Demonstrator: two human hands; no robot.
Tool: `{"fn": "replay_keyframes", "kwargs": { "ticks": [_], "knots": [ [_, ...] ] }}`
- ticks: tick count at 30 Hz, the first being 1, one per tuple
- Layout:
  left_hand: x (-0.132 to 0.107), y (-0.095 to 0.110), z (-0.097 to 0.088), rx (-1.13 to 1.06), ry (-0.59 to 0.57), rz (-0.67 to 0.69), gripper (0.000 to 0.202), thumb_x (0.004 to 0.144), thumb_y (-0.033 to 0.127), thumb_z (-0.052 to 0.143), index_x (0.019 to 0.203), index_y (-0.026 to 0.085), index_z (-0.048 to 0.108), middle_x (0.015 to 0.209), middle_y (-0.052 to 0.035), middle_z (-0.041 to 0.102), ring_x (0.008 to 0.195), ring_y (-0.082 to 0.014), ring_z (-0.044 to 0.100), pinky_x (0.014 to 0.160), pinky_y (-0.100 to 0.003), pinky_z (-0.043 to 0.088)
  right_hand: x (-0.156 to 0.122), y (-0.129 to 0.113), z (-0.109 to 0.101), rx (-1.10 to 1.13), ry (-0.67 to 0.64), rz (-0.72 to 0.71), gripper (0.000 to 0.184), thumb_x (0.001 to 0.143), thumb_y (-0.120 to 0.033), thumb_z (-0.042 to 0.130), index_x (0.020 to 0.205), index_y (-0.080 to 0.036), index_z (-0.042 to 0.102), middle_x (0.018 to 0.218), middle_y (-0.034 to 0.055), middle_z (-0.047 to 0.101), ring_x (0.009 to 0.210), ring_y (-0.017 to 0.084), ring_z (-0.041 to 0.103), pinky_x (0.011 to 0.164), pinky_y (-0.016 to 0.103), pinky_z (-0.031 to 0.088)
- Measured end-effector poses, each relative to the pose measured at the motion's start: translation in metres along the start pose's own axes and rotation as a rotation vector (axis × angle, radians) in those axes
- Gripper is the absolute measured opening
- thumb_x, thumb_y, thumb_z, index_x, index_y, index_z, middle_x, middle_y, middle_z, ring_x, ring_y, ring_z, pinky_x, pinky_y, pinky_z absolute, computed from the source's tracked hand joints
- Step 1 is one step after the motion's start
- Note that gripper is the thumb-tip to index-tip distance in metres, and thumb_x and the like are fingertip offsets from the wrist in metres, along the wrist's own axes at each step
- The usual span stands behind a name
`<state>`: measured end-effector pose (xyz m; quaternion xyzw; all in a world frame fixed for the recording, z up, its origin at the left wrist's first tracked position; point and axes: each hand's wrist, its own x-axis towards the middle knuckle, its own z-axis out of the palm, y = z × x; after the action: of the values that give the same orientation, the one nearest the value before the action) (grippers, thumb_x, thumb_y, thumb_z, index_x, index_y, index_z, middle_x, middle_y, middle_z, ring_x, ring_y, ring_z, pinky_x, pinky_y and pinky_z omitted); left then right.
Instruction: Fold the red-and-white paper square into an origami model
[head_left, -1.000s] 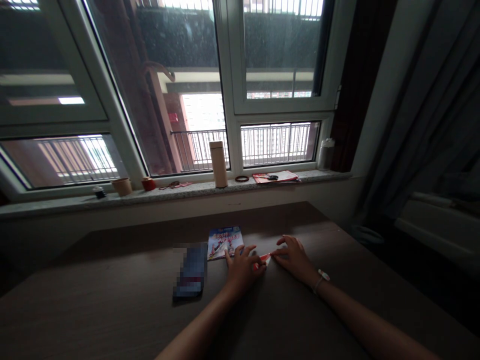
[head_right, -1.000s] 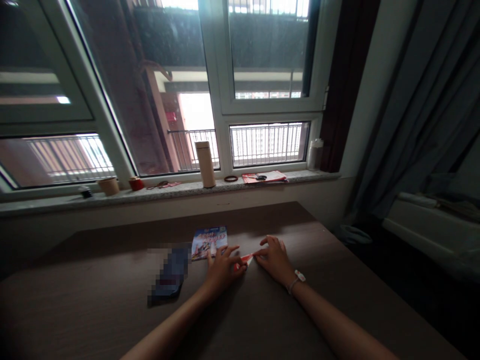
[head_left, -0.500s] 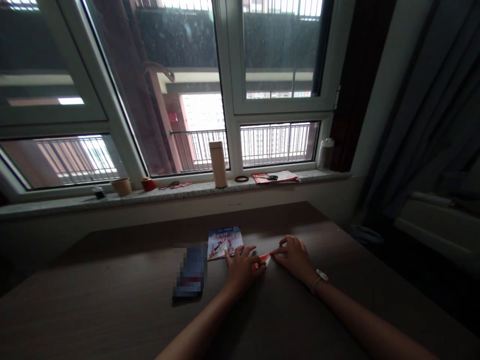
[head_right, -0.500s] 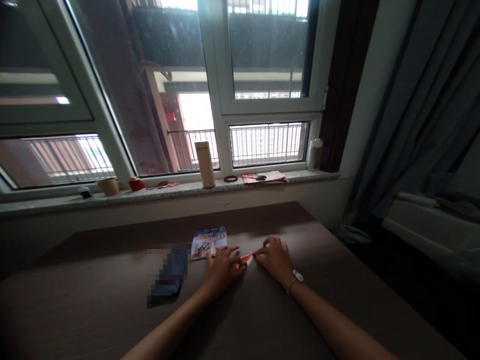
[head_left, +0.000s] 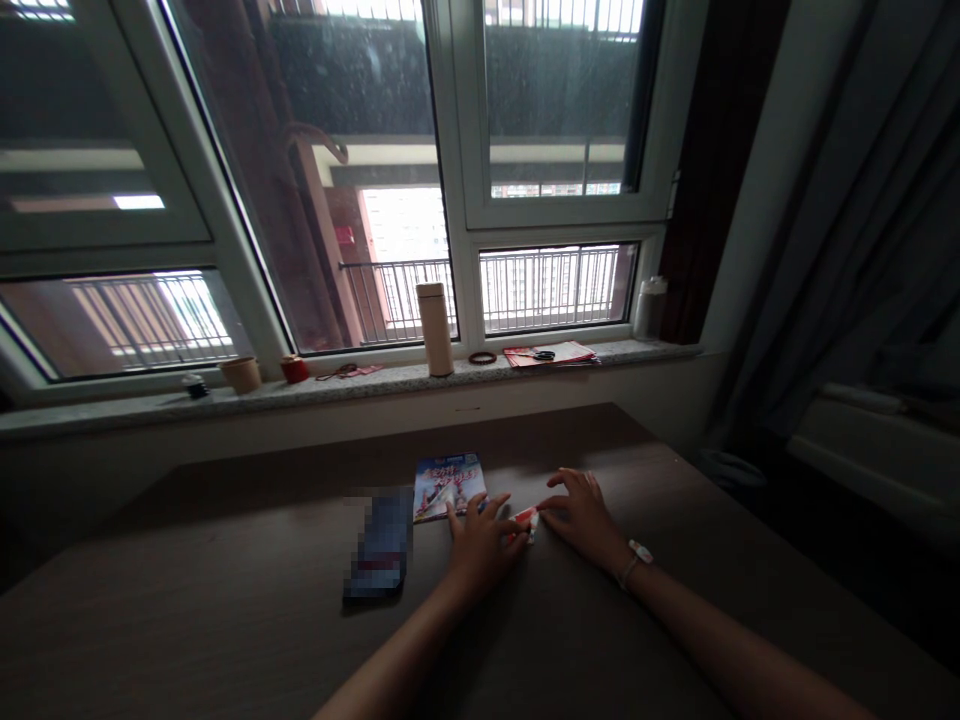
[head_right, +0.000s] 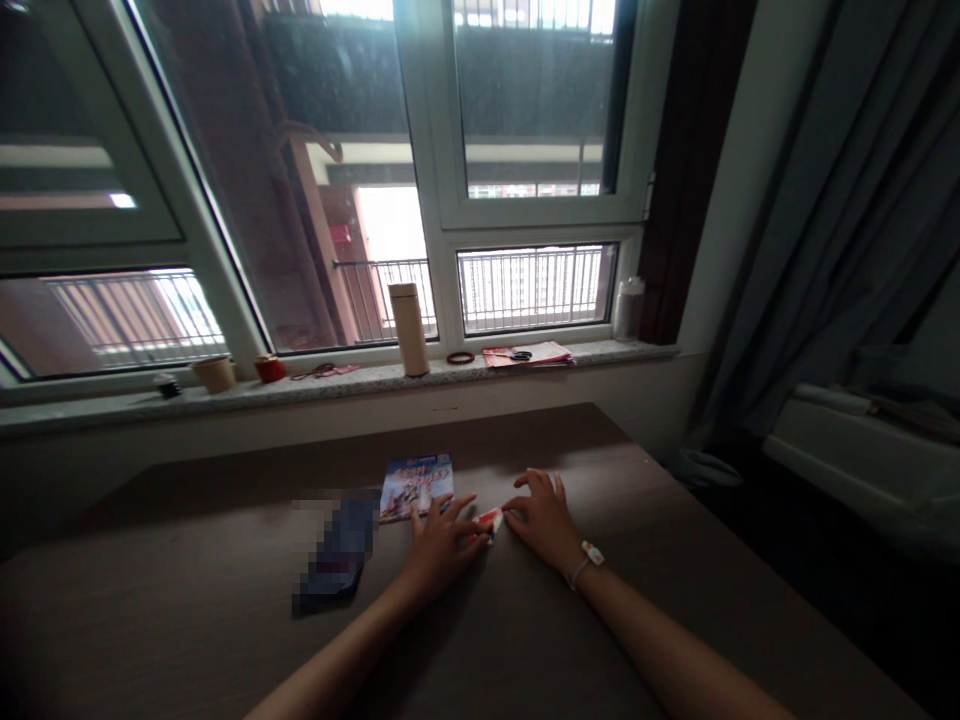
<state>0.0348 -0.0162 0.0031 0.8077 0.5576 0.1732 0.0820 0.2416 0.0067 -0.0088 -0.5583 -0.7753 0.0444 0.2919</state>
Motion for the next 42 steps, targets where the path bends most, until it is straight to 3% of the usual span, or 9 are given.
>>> {"fn": "replay_keyframes", "kwargs": {
  "ticks": [7,19,35,42],
  "knots": [
    [0.000,-0.003,0.001,-0.024,0.019,0.001,0.018,0.089,0.043,0.059,0.099,0.046,0.074,0.146,0.0077,0.049,0.138,-0.0371,0.031,0.106,-0.078,-0.006,0.006,-0.012,0.000,-0.022,0.004,0.089,0.021,0.086,-0.040,0.061,0.078,-0.027,0.075,0.110,0.0057,0.061,0.118,0.026,0.047,0.113,0.056,0.015],
    [0.000,-0.002,-0.001,-0.018,-0.024,-0.043,0.019,0.087,0.048,0.060,0.101,0.051,0.072,0.147,0.0069,0.048,0.140,-0.0380,0.031,0.104,-0.079,-0.006,0.003,-0.009,-0.001,0.026,-0.070,0.102,0.018,0.079,-0.044,0.067,0.083,-0.027,0.072,0.112,0.0040,0.062,0.130,0.032,0.038,0.111,0.062,0.014],
    [-0.001,-0.004,-0.002,0.002,-0.057,-0.043,0.024,0.087,0.051,0.057,0.108,0.055,0.068,0.152,0.0075,0.042,0.142,-0.0375,0.027,0.104,-0.078,-0.009,-0.004,-0.007,-0.003,0.046,-0.129,0.083,0.042,0.066,-0.057,0.074,0.094,-0.026,0.066,0.119,0.0060,0.056,0.123,0.030,0.044,0.111,0.062,0.017],
    [-0.001,-0.005,-0.003,0.009,-0.067,-0.050,0.024,0.088,0.052,0.056,0.107,0.053,0.069,0.151,0.0066,0.043,0.142,-0.0378,0.028,0.106,-0.076,-0.008,-0.001,-0.007,0.000,0.052,-0.104,0.098,0.029,0.081,-0.055,0.062,0.089,-0.027,0.067,0.116,0.0046,0.056,0.124,0.029,0.044,0.112,0.062,0.017]
  ]
}}
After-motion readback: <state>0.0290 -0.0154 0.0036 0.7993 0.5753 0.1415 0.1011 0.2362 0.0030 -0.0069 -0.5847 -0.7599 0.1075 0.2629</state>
